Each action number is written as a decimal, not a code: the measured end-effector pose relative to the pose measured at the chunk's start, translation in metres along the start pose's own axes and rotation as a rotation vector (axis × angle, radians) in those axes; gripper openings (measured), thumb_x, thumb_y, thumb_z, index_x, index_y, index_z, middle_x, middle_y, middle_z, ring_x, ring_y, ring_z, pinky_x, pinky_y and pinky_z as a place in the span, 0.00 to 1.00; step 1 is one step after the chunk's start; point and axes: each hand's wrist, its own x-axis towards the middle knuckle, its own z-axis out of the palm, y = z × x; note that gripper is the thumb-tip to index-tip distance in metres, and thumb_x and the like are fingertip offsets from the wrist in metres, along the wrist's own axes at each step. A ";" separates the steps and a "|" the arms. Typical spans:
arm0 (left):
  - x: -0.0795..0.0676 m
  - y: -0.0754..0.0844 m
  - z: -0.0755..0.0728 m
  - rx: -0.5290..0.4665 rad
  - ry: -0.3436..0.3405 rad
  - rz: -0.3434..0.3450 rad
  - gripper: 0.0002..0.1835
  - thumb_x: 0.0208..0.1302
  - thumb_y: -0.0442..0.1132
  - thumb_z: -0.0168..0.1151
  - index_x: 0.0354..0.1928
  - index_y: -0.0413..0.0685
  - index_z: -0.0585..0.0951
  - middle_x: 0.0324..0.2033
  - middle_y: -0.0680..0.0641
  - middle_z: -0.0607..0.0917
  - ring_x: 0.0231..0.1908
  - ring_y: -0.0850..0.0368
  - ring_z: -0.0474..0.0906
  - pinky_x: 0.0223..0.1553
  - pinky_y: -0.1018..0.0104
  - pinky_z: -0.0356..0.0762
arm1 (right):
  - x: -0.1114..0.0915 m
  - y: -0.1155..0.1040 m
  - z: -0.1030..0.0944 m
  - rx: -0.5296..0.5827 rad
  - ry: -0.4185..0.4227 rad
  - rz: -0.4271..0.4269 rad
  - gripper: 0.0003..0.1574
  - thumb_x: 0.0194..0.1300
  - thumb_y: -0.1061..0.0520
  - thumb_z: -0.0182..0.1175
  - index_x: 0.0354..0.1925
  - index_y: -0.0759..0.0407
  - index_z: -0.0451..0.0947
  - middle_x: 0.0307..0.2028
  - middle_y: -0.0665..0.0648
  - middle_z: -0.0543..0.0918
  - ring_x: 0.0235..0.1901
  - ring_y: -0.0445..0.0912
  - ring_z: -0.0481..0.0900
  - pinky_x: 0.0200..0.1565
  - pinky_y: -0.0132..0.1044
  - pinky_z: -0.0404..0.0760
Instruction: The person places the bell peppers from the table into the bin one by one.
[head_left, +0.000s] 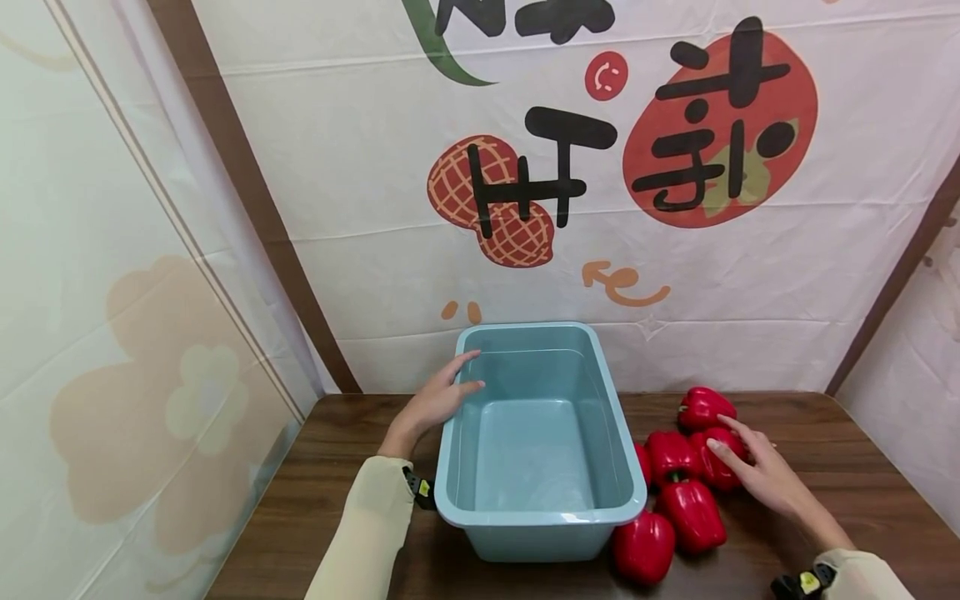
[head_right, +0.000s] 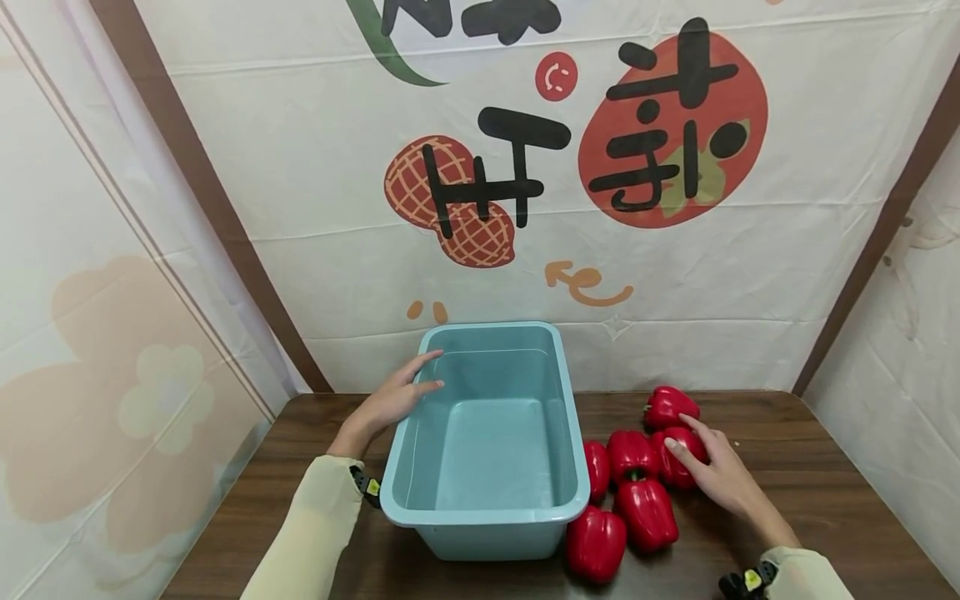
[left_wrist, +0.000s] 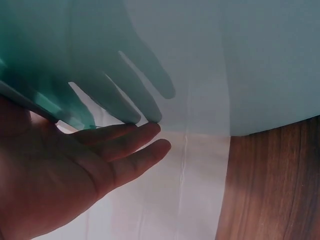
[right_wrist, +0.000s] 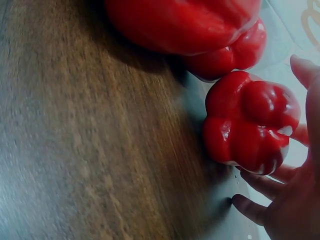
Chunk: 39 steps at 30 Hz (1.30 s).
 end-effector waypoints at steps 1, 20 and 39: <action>0.000 0.000 0.000 0.001 -0.003 0.000 0.33 0.71 0.46 0.54 0.76 0.62 0.60 0.76 0.46 0.57 0.66 0.41 0.66 0.60 0.38 0.69 | 0.000 0.000 0.000 0.005 -0.006 0.004 0.39 0.74 0.46 0.53 0.71 0.70 0.58 0.57 0.76 0.69 0.56 0.66 0.67 0.51 0.67 0.70; 0.004 -0.004 -0.007 -0.007 -0.038 0.014 0.34 0.71 0.47 0.53 0.77 0.60 0.57 0.77 0.44 0.53 0.64 0.39 0.67 0.57 0.38 0.72 | 0.005 0.000 0.005 0.051 -0.033 0.086 0.42 0.74 0.42 0.52 0.73 0.64 0.56 0.60 0.76 0.65 0.57 0.67 0.66 0.52 0.68 0.71; 0.004 -0.010 -0.002 -0.064 -0.008 0.014 0.29 0.72 0.46 0.52 0.73 0.66 0.62 0.75 0.46 0.56 0.63 0.40 0.68 0.57 0.40 0.73 | 0.010 0.004 0.010 0.115 -0.036 0.097 0.41 0.72 0.44 0.57 0.75 0.56 0.58 0.62 0.71 0.71 0.50 0.44 0.76 0.45 0.38 0.78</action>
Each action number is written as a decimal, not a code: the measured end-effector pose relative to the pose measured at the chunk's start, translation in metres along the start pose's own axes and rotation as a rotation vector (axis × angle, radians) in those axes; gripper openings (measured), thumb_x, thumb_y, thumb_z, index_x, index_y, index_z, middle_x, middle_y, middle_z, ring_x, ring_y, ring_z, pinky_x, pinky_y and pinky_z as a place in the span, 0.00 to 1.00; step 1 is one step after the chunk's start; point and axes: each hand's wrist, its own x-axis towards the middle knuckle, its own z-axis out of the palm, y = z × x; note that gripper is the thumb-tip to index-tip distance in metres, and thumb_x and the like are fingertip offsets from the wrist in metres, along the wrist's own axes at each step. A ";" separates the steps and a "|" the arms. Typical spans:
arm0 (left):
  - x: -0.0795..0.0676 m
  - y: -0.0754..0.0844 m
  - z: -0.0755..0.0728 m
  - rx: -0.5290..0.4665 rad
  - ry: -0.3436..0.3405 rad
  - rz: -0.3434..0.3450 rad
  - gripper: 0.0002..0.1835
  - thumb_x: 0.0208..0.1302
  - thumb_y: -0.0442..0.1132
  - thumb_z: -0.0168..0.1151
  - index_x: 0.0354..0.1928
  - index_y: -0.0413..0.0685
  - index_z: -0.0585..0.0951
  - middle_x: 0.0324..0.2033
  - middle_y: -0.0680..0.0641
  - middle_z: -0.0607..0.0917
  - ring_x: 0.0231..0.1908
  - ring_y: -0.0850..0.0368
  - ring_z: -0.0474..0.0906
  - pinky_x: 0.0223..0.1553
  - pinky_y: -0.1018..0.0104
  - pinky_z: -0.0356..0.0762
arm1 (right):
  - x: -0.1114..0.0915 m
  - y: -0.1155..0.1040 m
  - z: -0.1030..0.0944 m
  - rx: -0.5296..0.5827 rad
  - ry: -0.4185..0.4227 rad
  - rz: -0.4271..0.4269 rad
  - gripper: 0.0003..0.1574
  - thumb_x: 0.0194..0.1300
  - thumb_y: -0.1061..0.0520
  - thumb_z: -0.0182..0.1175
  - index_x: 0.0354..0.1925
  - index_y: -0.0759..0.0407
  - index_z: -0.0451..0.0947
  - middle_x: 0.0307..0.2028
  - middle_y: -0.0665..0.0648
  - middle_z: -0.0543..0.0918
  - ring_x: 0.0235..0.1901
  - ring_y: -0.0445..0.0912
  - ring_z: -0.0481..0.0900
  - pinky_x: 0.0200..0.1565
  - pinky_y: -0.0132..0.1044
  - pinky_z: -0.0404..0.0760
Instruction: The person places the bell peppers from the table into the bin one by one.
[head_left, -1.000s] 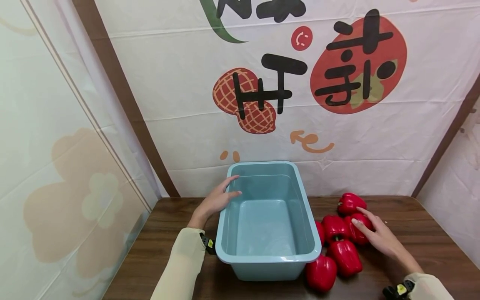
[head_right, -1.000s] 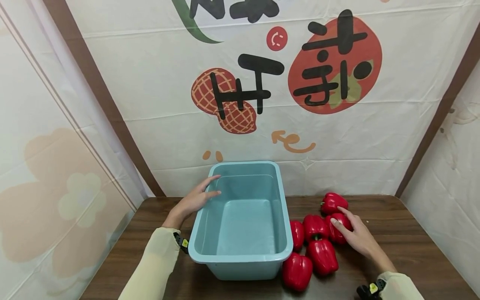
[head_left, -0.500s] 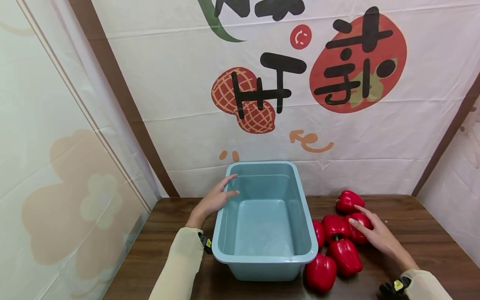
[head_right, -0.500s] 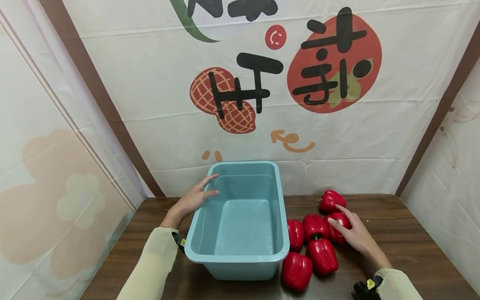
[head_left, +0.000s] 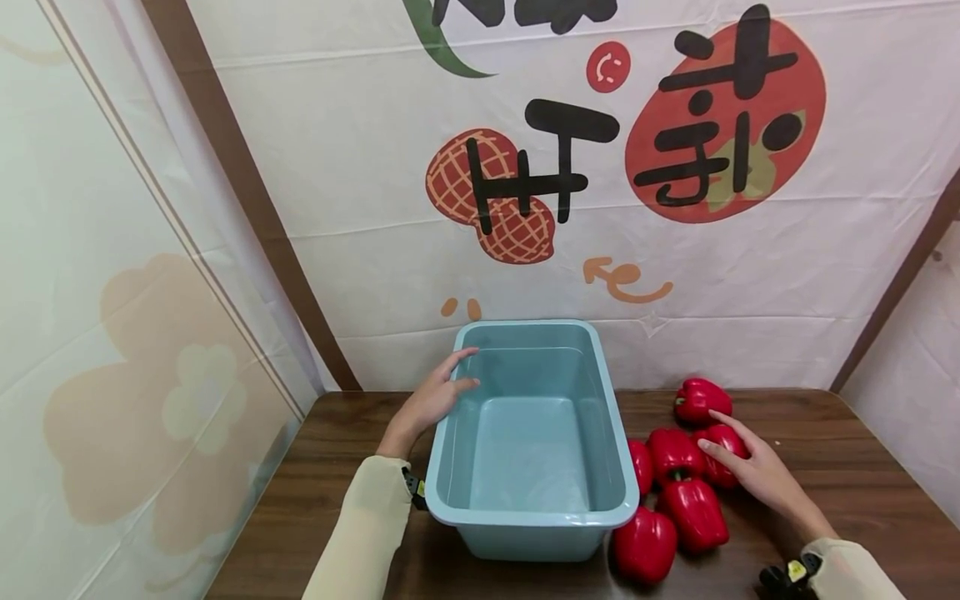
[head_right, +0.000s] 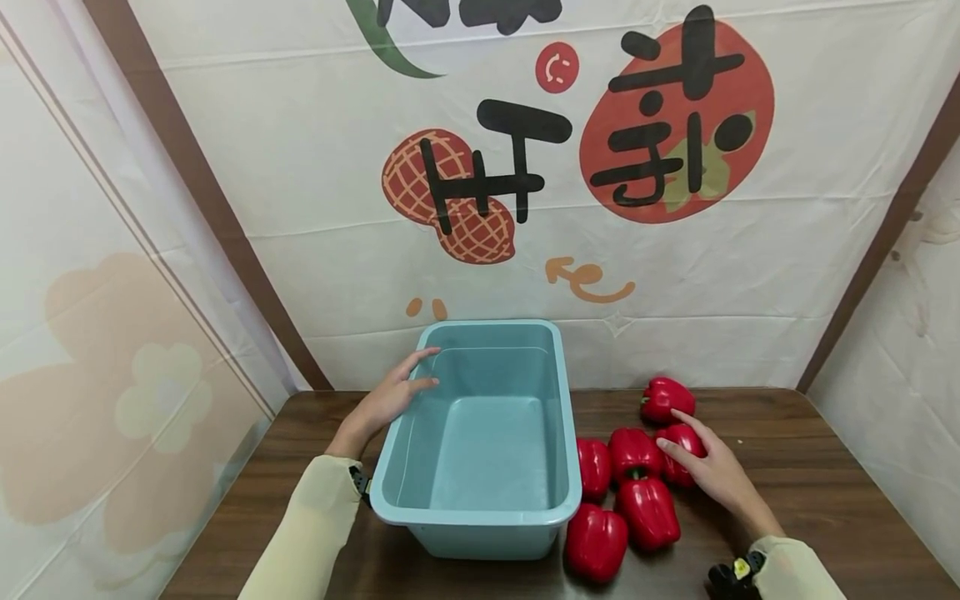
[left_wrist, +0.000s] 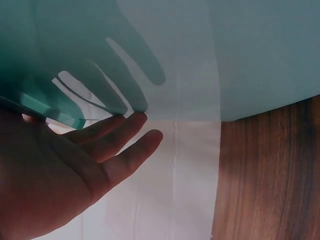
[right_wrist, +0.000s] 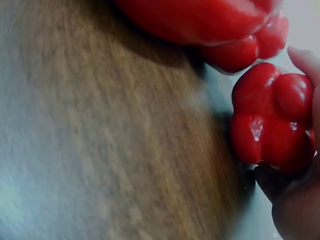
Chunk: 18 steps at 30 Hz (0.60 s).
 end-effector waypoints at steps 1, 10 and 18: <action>0.000 0.000 0.000 0.003 0.003 0.001 0.29 0.71 0.46 0.52 0.73 0.65 0.62 0.75 0.47 0.56 0.62 0.40 0.68 0.57 0.40 0.73 | 0.000 0.000 0.000 0.007 0.004 0.001 0.40 0.71 0.44 0.57 0.74 0.56 0.58 0.61 0.71 0.72 0.48 0.40 0.75 0.43 0.35 0.78; 0.001 0.001 0.001 0.012 0.012 0.008 0.29 0.72 0.45 0.51 0.74 0.63 0.62 0.75 0.45 0.57 0.61 0.40 0.70 0.55 0.43 0.74 | -0.002 0.000 0.001 0.030 0.049 -0.028 0.36 0.71 0.48 0.58 0.71 0.58 0.63 0.57 0.70 0.75 0.42 0.34 0.74 0.39 0.33 0.79; 0.000 0.001 0.000 -0.004 0.004 0.014 0.29 0.72 0.44 0.50 0.74 0.62 0.62 0.75 0.42 0.56 0.61 0.37 0.70 0.55 0.40 0.74 | -0.003 -0.001 0.005 0.017 0.067 -0.025 0.35 0.71 0.48 0.58 0.70 0.59 0.64 0.55 0.71 0.76 0.43 0.43 0.75 0.38 0.34 0.79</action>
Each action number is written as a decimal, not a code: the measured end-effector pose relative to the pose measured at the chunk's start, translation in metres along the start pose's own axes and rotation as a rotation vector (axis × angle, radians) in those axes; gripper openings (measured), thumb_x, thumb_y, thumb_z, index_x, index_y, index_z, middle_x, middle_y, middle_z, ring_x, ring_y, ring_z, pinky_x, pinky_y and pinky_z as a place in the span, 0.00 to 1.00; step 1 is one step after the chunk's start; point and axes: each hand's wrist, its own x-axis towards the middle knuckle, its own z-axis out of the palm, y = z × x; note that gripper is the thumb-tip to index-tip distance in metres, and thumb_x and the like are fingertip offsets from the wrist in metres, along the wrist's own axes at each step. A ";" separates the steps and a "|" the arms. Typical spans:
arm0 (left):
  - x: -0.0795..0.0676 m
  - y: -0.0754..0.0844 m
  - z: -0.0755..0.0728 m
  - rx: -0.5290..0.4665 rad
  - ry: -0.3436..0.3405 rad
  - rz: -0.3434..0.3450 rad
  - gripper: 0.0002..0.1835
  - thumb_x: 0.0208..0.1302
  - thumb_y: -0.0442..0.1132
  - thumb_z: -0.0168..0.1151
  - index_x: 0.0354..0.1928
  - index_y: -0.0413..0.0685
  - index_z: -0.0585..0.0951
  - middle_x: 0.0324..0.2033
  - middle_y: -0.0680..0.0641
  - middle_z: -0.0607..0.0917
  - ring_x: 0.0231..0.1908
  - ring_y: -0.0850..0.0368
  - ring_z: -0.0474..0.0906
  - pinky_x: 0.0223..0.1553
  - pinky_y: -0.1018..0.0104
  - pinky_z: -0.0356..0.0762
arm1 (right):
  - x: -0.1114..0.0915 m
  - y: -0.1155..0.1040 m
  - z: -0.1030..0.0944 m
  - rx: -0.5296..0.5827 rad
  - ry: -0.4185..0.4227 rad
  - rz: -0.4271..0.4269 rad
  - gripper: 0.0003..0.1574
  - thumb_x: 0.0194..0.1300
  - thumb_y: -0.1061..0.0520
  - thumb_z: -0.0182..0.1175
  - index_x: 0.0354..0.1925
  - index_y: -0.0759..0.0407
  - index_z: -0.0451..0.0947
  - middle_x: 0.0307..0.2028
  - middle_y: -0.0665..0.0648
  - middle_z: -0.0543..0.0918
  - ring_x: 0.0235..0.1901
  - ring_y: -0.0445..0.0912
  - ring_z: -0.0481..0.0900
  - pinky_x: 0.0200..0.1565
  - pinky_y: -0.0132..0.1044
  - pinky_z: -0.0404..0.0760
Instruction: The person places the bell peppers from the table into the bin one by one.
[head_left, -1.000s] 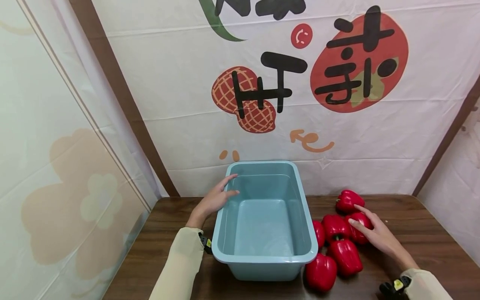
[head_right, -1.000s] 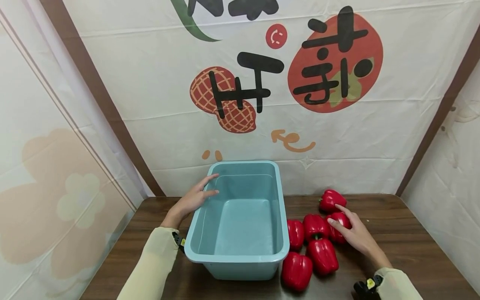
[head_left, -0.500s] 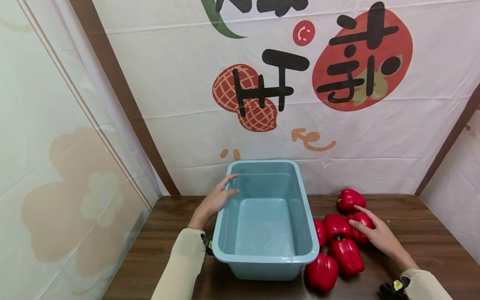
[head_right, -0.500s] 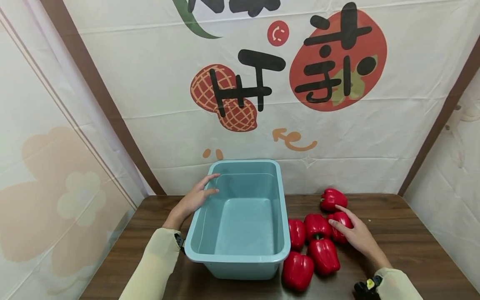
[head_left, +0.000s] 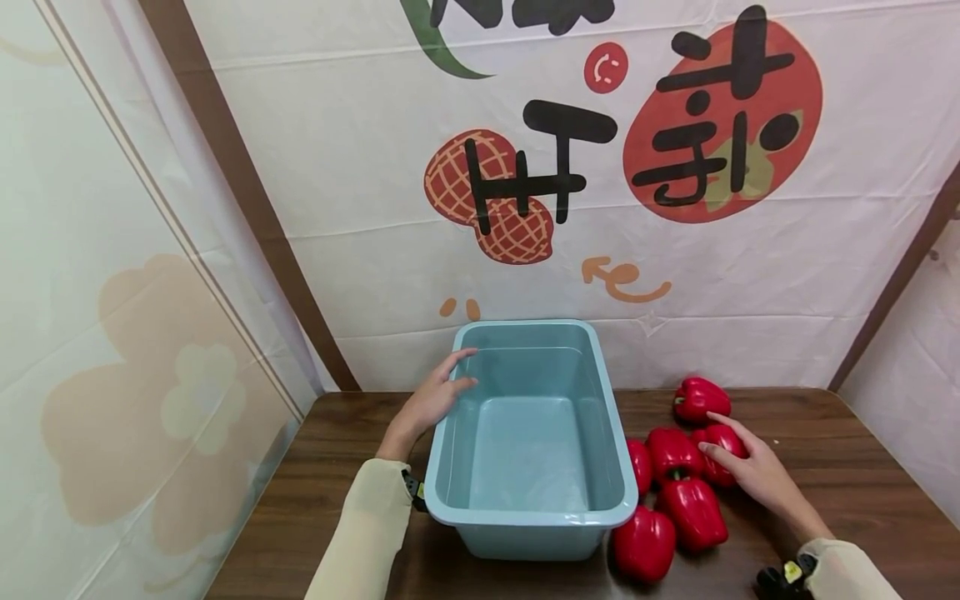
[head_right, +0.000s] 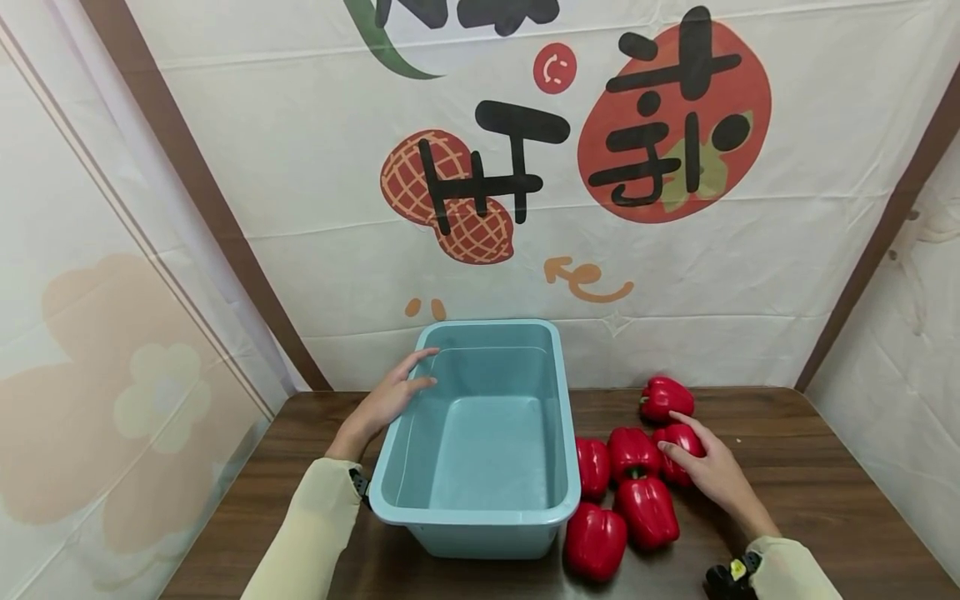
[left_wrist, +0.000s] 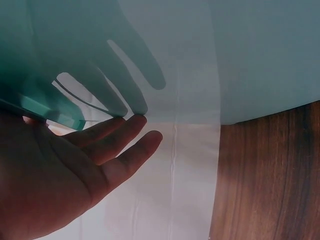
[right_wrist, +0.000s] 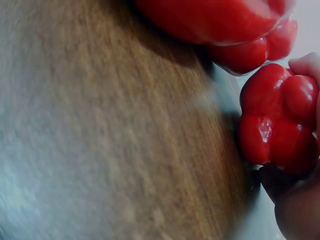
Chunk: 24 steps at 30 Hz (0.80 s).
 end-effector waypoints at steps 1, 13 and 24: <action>0.000 0.000 0.000 -0.001 0.000 0.002 0.29 0.72 0.44 0.50 0.74 0.61 0.61 0.75 0.42 0.56 0.61 0.37 0.70 0.55 0.40 0.74 | 0.000 0.000 0.000 -0.004 0.000 0.004 0.35 0.71 0.48 0.58 0.70 0.58 0.64 0.55 0.71 0.76 0.43 0.42 0.75 0.38 0.34 0.79; -0.002 0.000 0.000 0.008 0.018 0.009 0.29 0.72 0.46 0.51 0.74 0.62 0.62 0.75 0.43 0.56 0.61 0.39 0.70 0.54 0.42 0.75 | 0.001 0.000 0.000 0.007 0.012 -0.016 0.31 0.71 0.49 0.58 0.67 0.59 0.68 0.53 0.69 0.77 0.39 0.35 0.75 0.37 0.34 0.79; -0.002 -0.002 0.001 0.001 0.027 0.011 0.29 0.72 0.45 0.51 0.74 0.61 0.62 0.76 0.44 0.56 0.63 0.39 0.67 0.57 0.38 0.71 | 0.002 -0.002 -0.007 -0.057 0.009 -0.018 0.31 0.69 0.48 0.61 0.65 0.59 0.70 0.53 0.68 0.79 0.39 0.35 0.76 0.36 0.34 0.79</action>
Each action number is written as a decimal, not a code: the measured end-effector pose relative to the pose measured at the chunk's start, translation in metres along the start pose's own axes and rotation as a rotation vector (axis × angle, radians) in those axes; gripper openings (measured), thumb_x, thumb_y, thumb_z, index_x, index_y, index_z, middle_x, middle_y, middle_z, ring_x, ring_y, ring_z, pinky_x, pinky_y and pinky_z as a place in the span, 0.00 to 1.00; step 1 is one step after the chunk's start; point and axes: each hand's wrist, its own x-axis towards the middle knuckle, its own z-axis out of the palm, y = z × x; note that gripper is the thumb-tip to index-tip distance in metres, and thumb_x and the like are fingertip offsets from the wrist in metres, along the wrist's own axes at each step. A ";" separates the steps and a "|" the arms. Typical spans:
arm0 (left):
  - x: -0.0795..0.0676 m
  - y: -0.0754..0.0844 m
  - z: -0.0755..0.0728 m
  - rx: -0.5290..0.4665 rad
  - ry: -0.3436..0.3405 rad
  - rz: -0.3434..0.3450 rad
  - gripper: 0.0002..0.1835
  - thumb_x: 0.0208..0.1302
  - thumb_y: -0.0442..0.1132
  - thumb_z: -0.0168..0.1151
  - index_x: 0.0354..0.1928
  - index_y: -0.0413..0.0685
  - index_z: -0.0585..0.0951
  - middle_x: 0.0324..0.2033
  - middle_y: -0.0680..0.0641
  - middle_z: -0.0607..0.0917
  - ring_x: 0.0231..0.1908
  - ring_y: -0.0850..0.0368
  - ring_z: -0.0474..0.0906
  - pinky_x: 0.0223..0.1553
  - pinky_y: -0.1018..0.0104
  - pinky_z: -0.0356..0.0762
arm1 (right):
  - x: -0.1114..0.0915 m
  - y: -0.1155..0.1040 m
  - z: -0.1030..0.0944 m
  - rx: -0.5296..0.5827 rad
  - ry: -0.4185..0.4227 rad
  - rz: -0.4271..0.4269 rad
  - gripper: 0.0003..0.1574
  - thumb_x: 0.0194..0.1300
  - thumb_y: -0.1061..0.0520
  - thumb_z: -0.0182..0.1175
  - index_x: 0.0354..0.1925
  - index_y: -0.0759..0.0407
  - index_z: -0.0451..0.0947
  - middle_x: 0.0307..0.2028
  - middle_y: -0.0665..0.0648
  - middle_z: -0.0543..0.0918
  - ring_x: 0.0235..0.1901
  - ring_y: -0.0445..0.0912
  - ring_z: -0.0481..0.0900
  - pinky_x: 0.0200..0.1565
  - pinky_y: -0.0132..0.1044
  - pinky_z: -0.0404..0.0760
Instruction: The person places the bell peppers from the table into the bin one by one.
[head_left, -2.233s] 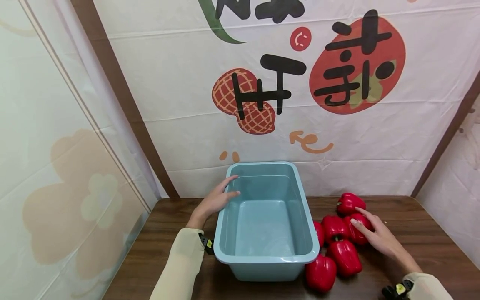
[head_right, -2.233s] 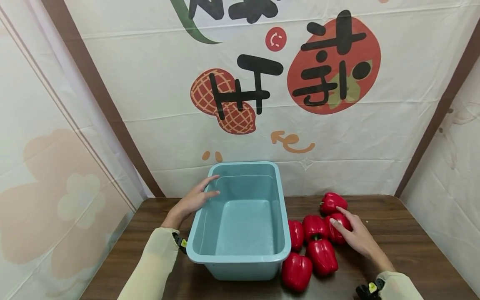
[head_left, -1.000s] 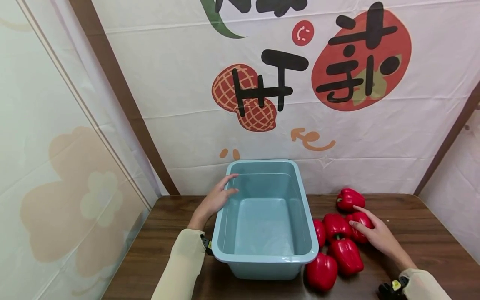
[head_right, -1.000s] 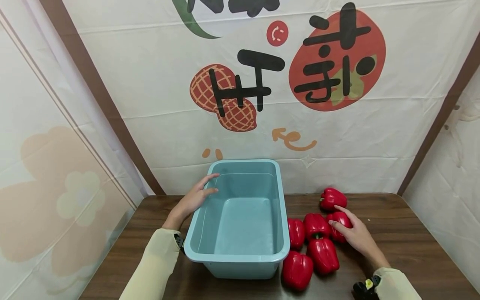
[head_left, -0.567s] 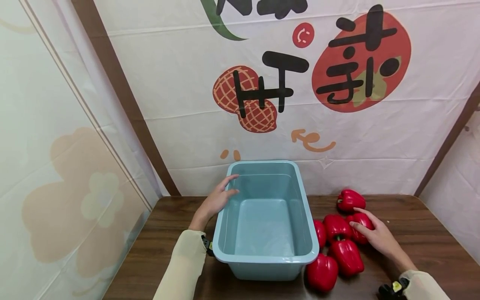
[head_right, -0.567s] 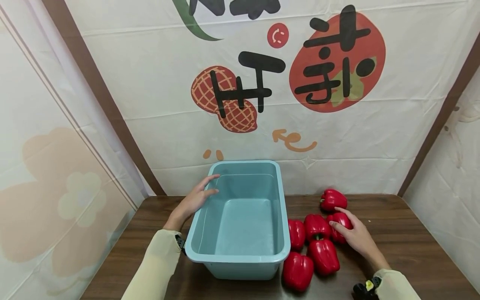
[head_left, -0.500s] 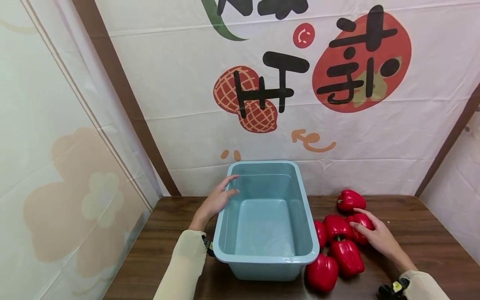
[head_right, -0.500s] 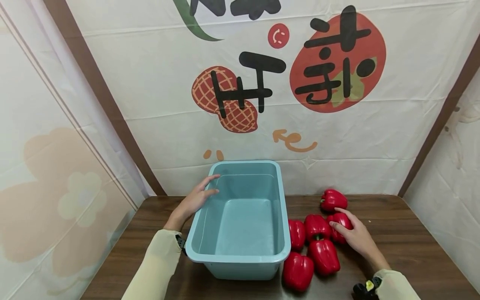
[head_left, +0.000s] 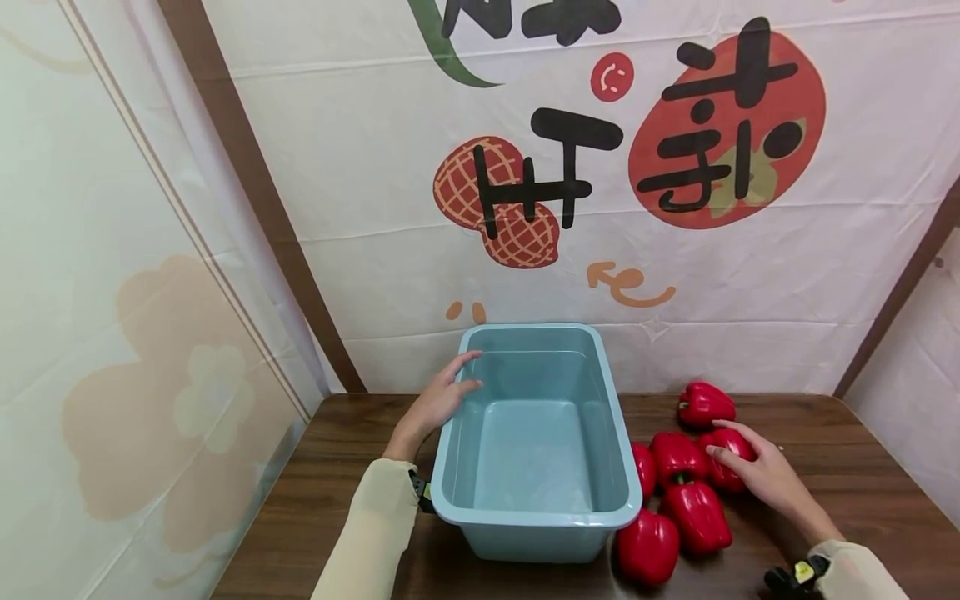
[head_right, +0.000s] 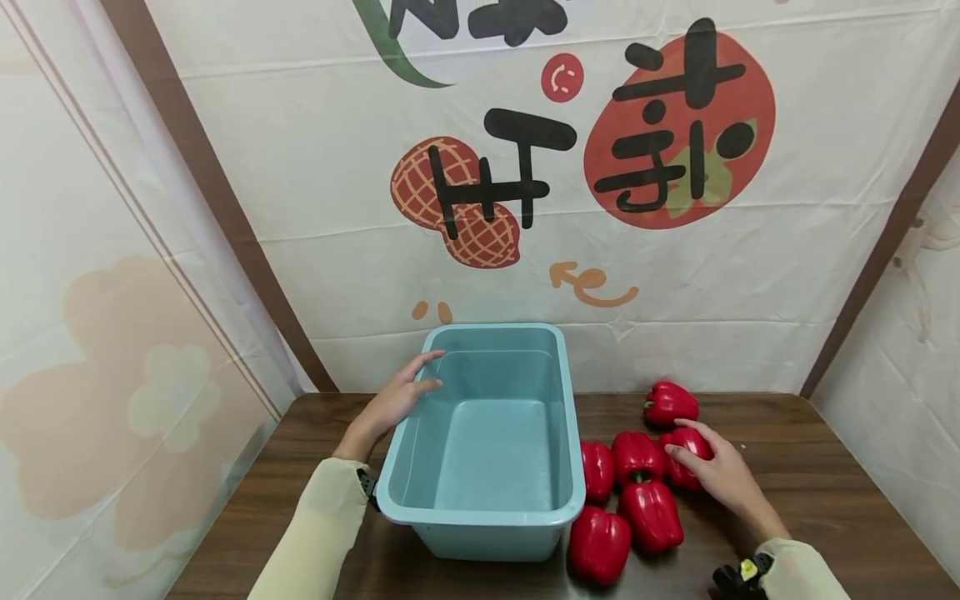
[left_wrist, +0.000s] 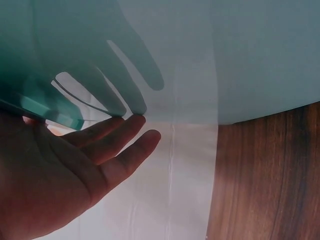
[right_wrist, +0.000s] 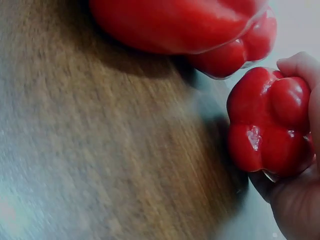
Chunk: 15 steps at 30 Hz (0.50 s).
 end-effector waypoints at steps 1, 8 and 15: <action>0.000 0.000 0.000 -0.003 -0.001 0.000 0.30 0.72 0.45 0.51 0.74 0.61 0.62 0.76 0.44 0.56 0.64 0.39 0.67 0.58 0.37 0.71 | 0.000 -0.001 -0.001 -0.004 -0.003 0.007 0.32 0.69 0.47 0.60 0.66 0.59 0.70 0.53 0.69 0.79 0.39 0.36 0.76 0.37 0.35 0.79; -0.001 0.001 -0.001 -0.021 -0.005 -0.006 0.30 0.71 0.44 0.51 0.74 0.60 0.62 0.76 0.44 0.55 0.66 0.39 0.64 0.60 0.36 0.68 | -0.002 -0.007 -0.011 0.000 -0.012 0.029 0.35 0.70 0.45 0.59 0.68 0.58 0.67 0.56 0.70 0.76 0.41 0.35 0.75 0.37 0.36 0.79; -0.003 0.002 -0.001 -0.022 0.000 -0.008 0.30 0.71 0.44 0.51 0.74 0.60 0.62 0.76 0.45 0.55 0.67 0.39 0.63 0.60 0.36 0.68 | -0.003 -0.017 -0.018 0.024 -0.010 0.064 0.37 0.70 0.42 0.58 0.68 0.59 0.66 0.57 0.71 0.75 0.44 0.44 0.76 0.38 0.38 0.80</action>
